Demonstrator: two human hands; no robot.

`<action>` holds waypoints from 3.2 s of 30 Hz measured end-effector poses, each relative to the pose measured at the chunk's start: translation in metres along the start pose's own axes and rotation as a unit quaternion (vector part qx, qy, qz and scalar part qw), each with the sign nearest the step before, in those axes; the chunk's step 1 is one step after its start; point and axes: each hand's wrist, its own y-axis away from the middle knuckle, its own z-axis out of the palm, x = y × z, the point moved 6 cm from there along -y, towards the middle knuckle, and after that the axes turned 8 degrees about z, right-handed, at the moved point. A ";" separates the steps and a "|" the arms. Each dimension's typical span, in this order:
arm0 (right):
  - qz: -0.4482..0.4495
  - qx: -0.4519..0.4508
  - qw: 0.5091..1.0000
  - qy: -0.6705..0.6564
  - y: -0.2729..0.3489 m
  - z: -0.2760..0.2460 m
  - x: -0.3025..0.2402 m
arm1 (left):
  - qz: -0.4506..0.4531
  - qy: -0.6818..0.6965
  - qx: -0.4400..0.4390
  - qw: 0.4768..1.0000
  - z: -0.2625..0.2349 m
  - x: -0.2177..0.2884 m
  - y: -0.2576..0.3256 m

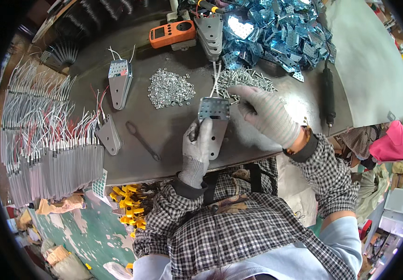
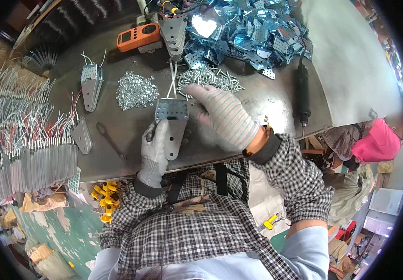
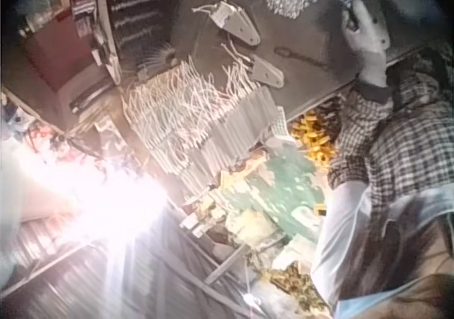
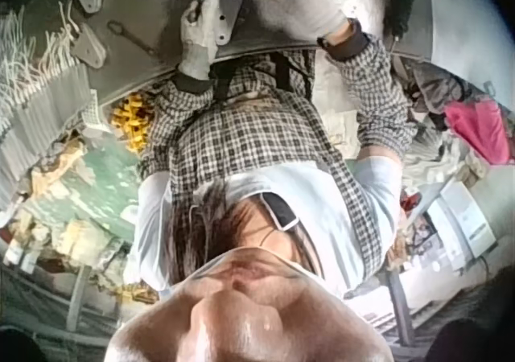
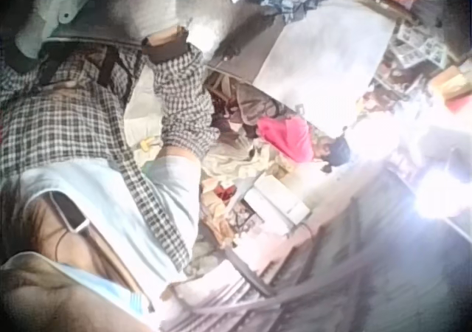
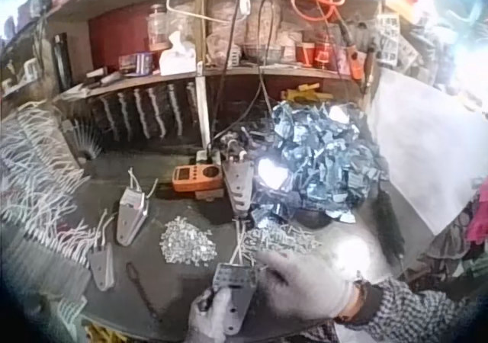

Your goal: Assembling small metal bracket components with wires using a powered screwdriver.

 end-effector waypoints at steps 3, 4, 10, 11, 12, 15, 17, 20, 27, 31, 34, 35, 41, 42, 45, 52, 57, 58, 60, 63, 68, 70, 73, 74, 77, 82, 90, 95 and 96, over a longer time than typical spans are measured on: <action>-0.083 -0.013 0.971 -0.225 0.009 0.004 -0.026 | -0.036 0.008 0.006 0.999 0.017 0.011 0.002; -0.085 -0.013 0.971 -0.225 0.011 0.011 -0.028 | -0.027 0.037 0.001 0.999 0.025 0.020 0.005; -0.078 0.091 0.992 -0.050 0.011 0.026 -0.023 | 0.021 0.050 -0.037 0.998 0.029 0.003 0.000; -0.078 0.093 0.991 -0.050 0.011 0.025 -0.022 | 0.019 0.085 -0.034 0.996 0.030 0.001 -0.001; -0.110 0.115 0.987 -0.017 0.015 0.024 -0.025 | 0.020 0.085 -0.034 0.996 0.031 0.000 -0.001; -0.145 0.136 0.980 0.017 0.023 0.023 -0.023 | -0.003 0.171 -0.052 0.984 0.038 0.004 0.003; -0.154 0.113 0.981 0.036 0.024 0.014 -0.022 | -0.027 0.154 -0.202 0.967 0.055 0.027 0.008; -0.057 0.094 0.994 -0.019 0.033 0.014 -0.021 | -0.039 0.150 -0.224 0.962 0.060 0.044 0.008; 0.043 0.192 0.876 -0.440 0.073 -0.024 0.061 | 0.132 -0.168 -0.200 0.956 0.113 0.069 -0.039; 0.143 0.247 0.700 -0.654 0.089 -0.055 0.102 | 0.298 -0.481 -0.114 0.817 0.158 0.088 -0.123; 0.114 0.222 0.654 -0.714 0.088 -0.051 0.091 | 0.202 -0.653 -0.092 0.724 0.207 0.090 -0.159; 0.112 0.218 0.654 -0.716 0.089 -0.051 0.088 | 0.172 -0.672 -0.102 0.713 0.212 0.087 -0.170; 0.226 0.132 0.605 -0.752 0.100 -0.028 0.105 | 0.333 -0.384 -0.166 0.845 0.169 0.097 -0.138; 0.259 0.096 0.590 -0.759 0.101 -0.017 0.104 | 0.305 -0.212 -0.179 0.911 0.149 0.090 -0.122; 0.167 -0.009 0.578 -0.799 0.074 -0.005 0.055 | 0.250 -0.133 -0.138 0.949 0.114 0.073 -0.072; 0.115 -0.098 0.565 -0.811 0.055 0.023 0.004 | 0.280 -0.169 -0.070 0.942 0.061 0.080 -0.038; 0.130 -0.099 0.594 -0.787 0.054 0.025 -0.006 | 0.277 -0.158 -0.044 0.947 0.050 0.081 -0.036; 0.127 -0.094 0.603 -0.782 0.054 0.024 -0.009 | 0.276 -0.158 -0.042 0.947 0.045 0.079 -0.037; 0.147 -0.131 0.591 -0.782 0.057 0.021 -0.011 | 0.343 -0.236 -0.056 0.907 0.038 0.078 -0.042; 0.194 -0.187 0.594 -0.758 0.056 0.016 -0.012 | 0.456 -0.341 -0.036 0.821 0.034 0.082 -0.042; 0.199 -0.106 0.615 -0.756 0.054 0.033 -0.006 | 0.423 -0.346 -0.029 0.837 0.032 0.073 -0.045; 0.195 -0.139 0.611 -0.754 0.054 0.031 -0.007 | 0.424 -0.382 -0.017 0.821 0.029 0.072 -0.044; 0.169 -0.124 0.648 -0.732 0.051 0.038 -0.003 | 0.451 -0.395 -0.013 0.800 0.033 0.074 -0.043; 0.148 -0.078 0.686 -0.708 0.049 0.042 0.002 | 0.450 -0.395 -0.012 0.801 0.035 0.073 -0.041; 0.103 0.062 0.879 -0.461 0.054 0.069 0.005 | 0.198 -0.032 0.007 0.980 0.034 0.037 -0.057; 0.104 0.096 0.951 -0.275 0.055 0.088 -0.011 | 0.141 -0.039 0.001 0.989 0.023 0.022 -0.055; 0.053 0.116 0.963 -0.237 0.054 0.086 -0.027 | 0.191 -0.084 0.018 0.978 0.025 0.032 -0.069; 0.043 0.117 0.963 -0.240 0.055 0.085 -0.024 | 0.163 -0.235 0.022 0.958 -0.017 0.054 -0.061; 0.042 0.117 0.962 -0.242 0.054 0.086 -0.025 | 0.192 -0.348 0.029 0.917 -0.042 0.060 -0.062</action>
